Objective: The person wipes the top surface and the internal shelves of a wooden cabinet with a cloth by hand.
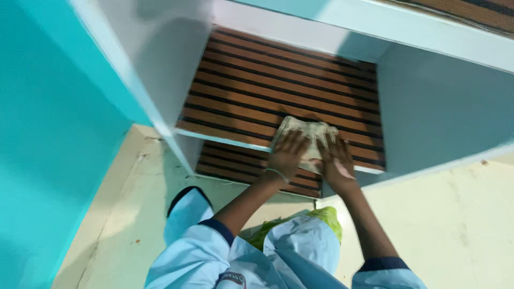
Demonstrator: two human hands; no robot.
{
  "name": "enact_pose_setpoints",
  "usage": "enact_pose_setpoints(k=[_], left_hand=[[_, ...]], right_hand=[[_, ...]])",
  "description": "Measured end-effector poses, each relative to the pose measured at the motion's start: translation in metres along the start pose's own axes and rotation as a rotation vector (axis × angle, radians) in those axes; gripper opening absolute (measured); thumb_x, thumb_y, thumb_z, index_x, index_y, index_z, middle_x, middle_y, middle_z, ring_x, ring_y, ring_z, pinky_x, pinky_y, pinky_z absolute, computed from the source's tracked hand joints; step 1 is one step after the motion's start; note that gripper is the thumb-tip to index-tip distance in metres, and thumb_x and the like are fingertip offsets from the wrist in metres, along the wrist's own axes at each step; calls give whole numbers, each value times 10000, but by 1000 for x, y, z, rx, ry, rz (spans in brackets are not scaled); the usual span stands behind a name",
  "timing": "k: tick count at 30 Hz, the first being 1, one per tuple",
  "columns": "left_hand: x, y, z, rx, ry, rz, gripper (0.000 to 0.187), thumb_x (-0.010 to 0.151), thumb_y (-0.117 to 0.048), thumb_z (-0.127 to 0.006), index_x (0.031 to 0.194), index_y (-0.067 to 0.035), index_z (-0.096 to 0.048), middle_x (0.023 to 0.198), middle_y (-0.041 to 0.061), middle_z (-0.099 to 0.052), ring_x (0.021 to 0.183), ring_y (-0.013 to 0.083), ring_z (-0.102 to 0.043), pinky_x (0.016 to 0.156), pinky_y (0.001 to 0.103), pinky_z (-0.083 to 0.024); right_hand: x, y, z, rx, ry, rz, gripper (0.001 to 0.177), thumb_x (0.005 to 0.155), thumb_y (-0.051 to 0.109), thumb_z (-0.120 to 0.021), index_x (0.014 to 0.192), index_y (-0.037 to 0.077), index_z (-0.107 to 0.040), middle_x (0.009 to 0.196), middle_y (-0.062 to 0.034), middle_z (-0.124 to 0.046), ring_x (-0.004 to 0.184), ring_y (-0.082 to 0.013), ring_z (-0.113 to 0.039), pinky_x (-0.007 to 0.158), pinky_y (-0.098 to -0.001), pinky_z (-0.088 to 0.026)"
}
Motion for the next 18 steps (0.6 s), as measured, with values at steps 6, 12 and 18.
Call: enact_pose_setpoints(k=[6, 12, 18], left_hand=[[60, -133, -16, 125, 6, -431, 676, 1034, -421, -475, 1630, -159, -294, 1711, 108, -182, 1582, 288, -128, 1296, 463, -71], [112, -91, -2, 253, 237, -439, 457, 1106, -451, -362, 1551, -347, -395, 1765, -11, -126, 1629, 251, -85, 1320, 491, -67], [158, 61, 2, 76, 98, 17, 664, 1076, -480, -326, 1657, -219, -140, 1731, 10, -50, 1576, 256, -92, 1279, 499, -104]], right_hand=[[-75, -114, 9, -689, 88, -200, 689, 1116, 372, -493, 1673, 39, -258, 1751, -201, -229, 1672, -319, -144, 1397, -409, -76], [-14, -132, -5, -94, 250, -459, 811, 1038, 584, -310, 1632, 65, -121, 1680, -260, -60, 1567, -424, -3, 1261, -476, -33], [133, -88, -55, 6, 148, -233, 682, 1059, 424, -288, 1656, 161, -87, 1695, -232, 17, 1549, -446, 83, 1227, -507, -24]])
Point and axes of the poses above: each hand's wrist, its own x-axis towards the middle knuckle, its own z-axis out of the back of the hand, y = z × x, the point moved 8 cm from there along x, towards the middle knuckle
